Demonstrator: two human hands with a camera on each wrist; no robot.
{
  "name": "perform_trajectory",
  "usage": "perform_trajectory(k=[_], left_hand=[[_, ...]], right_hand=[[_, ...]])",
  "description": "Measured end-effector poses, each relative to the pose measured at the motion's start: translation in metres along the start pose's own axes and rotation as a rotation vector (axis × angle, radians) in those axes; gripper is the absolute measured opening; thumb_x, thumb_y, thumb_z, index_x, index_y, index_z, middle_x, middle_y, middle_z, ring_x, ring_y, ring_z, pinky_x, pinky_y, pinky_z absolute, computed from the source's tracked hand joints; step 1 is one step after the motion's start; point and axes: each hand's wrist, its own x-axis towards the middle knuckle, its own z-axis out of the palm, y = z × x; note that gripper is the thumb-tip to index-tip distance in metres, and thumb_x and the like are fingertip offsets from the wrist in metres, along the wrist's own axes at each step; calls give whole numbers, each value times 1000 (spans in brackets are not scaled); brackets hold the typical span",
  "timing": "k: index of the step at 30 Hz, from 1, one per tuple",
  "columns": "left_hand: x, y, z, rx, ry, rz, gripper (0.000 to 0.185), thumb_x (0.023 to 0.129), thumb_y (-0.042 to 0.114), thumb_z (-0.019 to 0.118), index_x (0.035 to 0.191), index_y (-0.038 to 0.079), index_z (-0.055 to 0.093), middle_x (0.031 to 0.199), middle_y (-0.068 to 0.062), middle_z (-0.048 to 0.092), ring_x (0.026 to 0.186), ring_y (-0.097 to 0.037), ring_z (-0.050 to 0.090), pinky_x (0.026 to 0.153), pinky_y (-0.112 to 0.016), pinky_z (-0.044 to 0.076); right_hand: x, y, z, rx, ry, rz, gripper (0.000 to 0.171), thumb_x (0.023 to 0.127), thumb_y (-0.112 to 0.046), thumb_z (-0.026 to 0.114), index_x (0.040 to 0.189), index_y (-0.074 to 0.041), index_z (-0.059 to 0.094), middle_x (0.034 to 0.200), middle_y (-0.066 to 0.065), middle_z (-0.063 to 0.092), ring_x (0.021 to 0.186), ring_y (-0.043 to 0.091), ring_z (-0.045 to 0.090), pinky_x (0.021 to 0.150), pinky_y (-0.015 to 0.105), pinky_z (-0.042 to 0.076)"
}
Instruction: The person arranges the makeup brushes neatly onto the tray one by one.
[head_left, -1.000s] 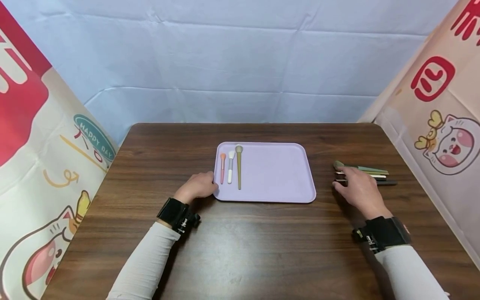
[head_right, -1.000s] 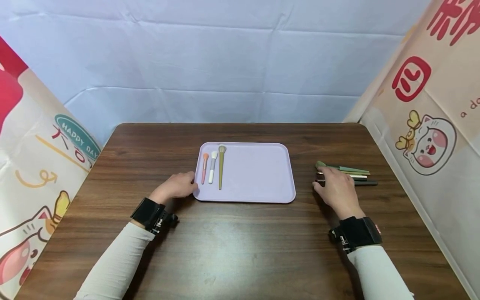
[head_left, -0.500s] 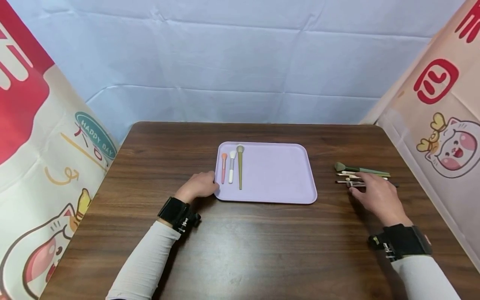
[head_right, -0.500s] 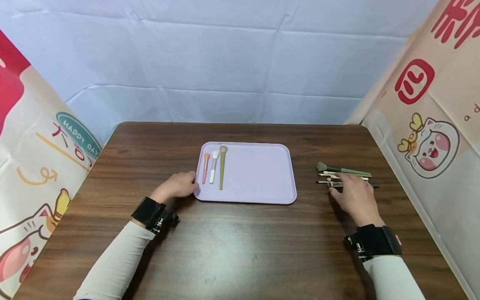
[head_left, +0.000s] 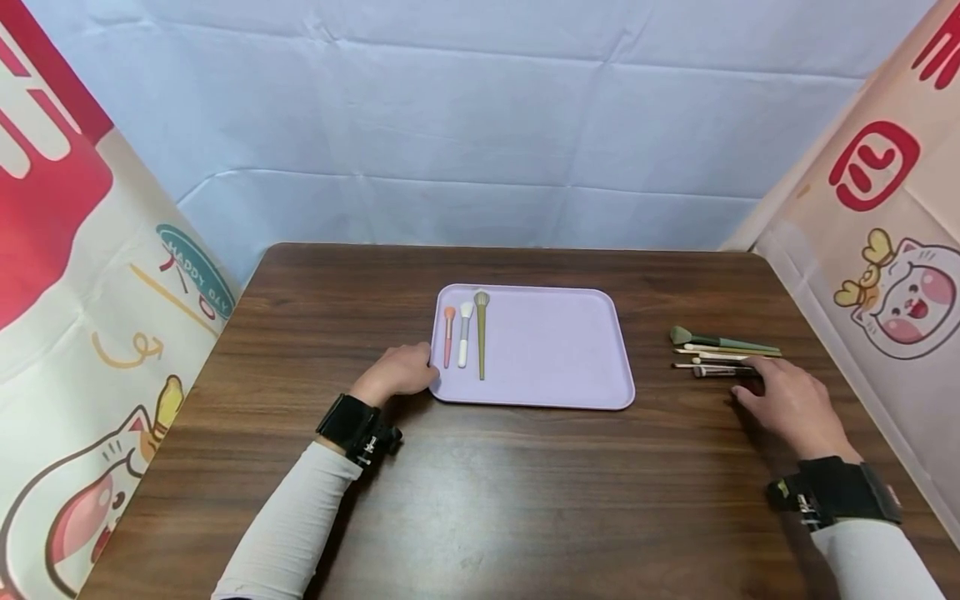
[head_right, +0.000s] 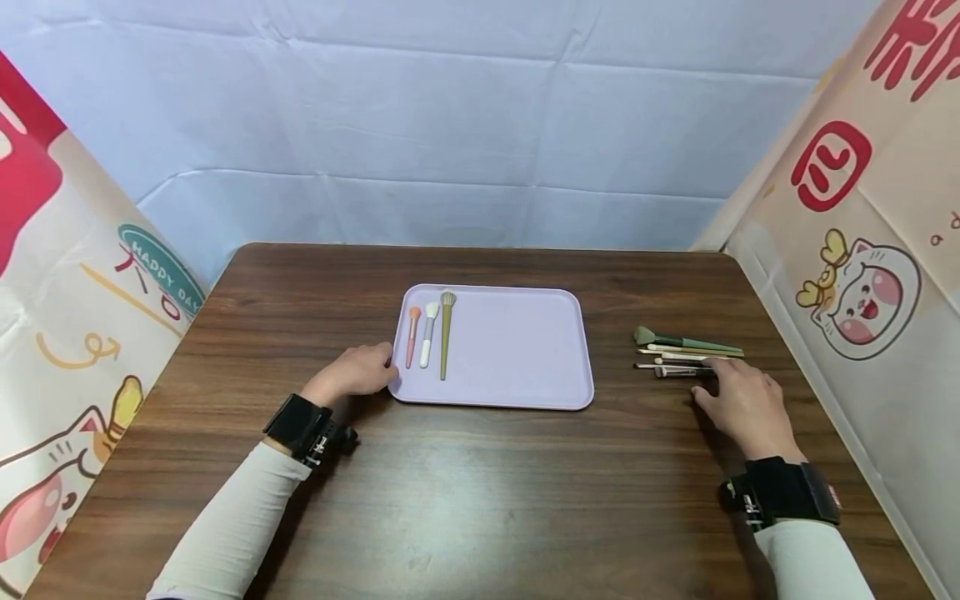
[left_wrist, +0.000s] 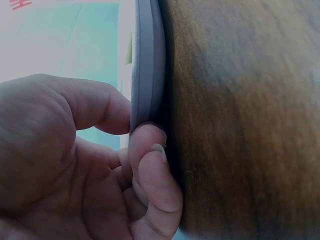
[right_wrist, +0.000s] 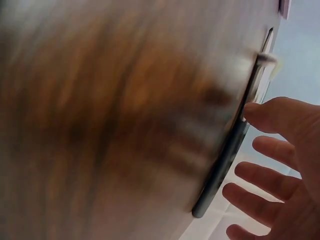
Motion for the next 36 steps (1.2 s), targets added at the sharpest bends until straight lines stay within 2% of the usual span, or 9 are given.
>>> perform_trajectory(k=[11,21,25,32,36], left_hand=[[-1,1,0,-11,8,4,25,92,19,52,110,3,61,96,-9,63,83,-26,57,75,-37,47],[-3,2,-1,-21,1,6,26,93,17,52,112,1,60,95,-10,62,81,-25,57,72,-35,46],[-3,3,-1,-19,1,2,28,93,18,52,114,1,60,97,-10,63,83,-25,57,74,-36,47],[-4,2,-2,-21,8,2,31,93,18,52,117,0,60,98,-10,63,82,-26,57,74,-36,47],[-5,3,-2,-21,7,5,31,93,18,52,117,0,60,99,-10,63,82,-26,57,74,-36,47]], right_hand=[[-2,11,-1,-30,-11,32,46,89,-15,69,125,10,53,124,43,49,115,60,44,95,73,31],[-1,15,-1,-36,-24,46,42,89,-12,69,124,7,55,123,41,47,115,60,44,97,72,29],[1,15,-1,-42,-6,17,38,88,-7,68,122,8,58,116,39,51,108,58,49,93,71,32],[5,19,0,-41,51,-74,29,86,4,65,114,8,63,107,35,55,95,55,54,79,68,41],[8,20,1,-21,28,-62,24,86,7,65,110,8,64,108,34,55,100,55,52,84,70,39]])
